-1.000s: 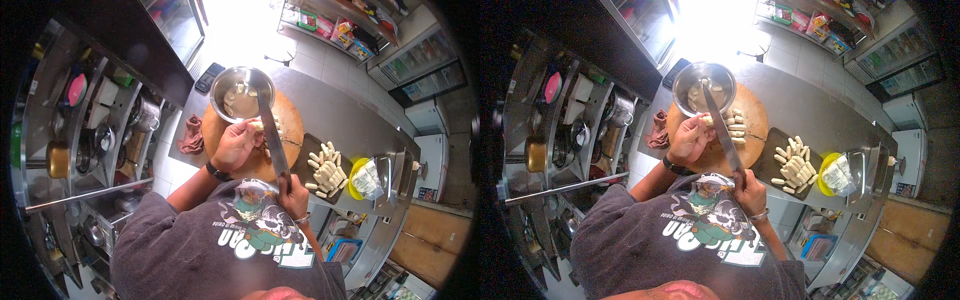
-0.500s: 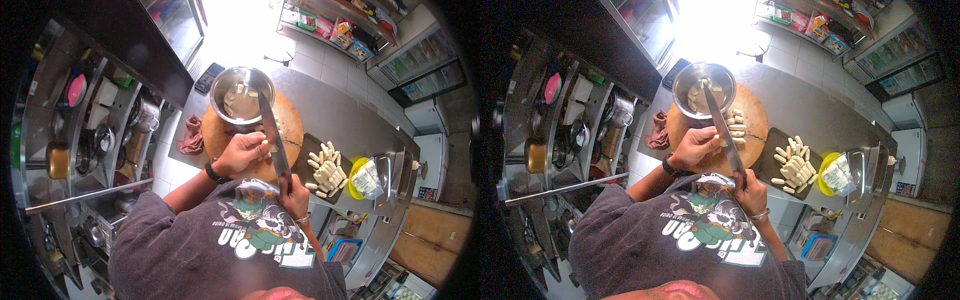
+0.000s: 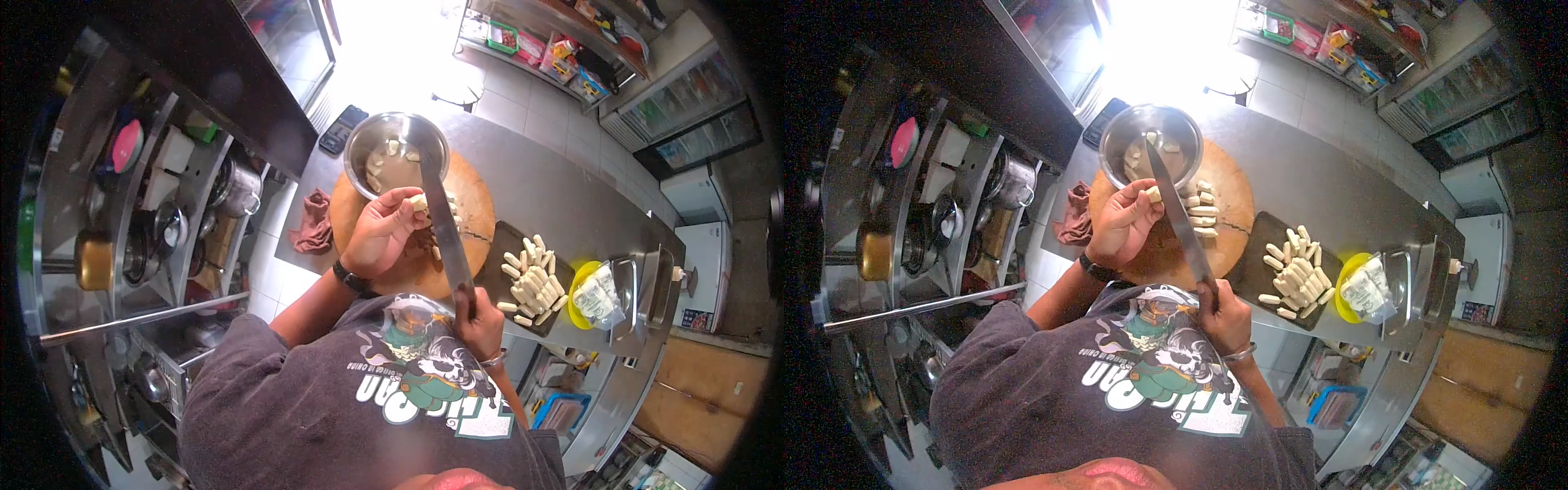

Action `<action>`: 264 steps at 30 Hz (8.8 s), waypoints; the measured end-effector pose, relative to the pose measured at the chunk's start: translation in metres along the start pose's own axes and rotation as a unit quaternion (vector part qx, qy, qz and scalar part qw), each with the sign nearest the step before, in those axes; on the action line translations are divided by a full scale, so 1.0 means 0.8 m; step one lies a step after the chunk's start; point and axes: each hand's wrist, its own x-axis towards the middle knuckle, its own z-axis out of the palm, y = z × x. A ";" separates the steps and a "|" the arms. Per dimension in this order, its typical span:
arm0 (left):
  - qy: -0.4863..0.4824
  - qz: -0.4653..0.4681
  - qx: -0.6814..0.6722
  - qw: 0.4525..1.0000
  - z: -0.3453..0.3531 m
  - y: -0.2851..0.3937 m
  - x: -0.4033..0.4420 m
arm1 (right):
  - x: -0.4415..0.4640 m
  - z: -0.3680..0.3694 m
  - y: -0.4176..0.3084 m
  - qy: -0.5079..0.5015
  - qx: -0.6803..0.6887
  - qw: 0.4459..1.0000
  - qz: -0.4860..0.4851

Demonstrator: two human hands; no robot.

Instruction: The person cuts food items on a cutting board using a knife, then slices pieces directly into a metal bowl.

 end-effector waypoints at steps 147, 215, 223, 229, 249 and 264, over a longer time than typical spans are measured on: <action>-0.046 0.140 0.809 0.570 -0.073 -0.085 0.018 | -0.003 0.004 0.012 0.091 0.014 0.996 0.008; -0.042 0.028 0.080 0.996 0.008 0.006 0.008 | -0.002 0.005 0.000 0.015 0.002 1.000 -0.020; -0.064 -0.031 0.132 0.989 -0.001 -0.002 -0.002 | -0.001 0.007 0.003 0.034 0.005 0.999 -0.031; -0.082 -0.072 0.177 0.978 0.016 0.003 -0.008 | 0.002 0.008 0.002 0.024 0.004 1.000 -0.019; -0.184 0.196 0.772 0.575 -0.060 -0.083 0.039 | -0.003 0.005 0.014 0.118 0.016 0.993 -0.020; -0.106 -0.030 0.740 0.663 -0.103 -0.090 0.044 | 0.000 0.005 0.010 0.099 -0.008 0.995 0.001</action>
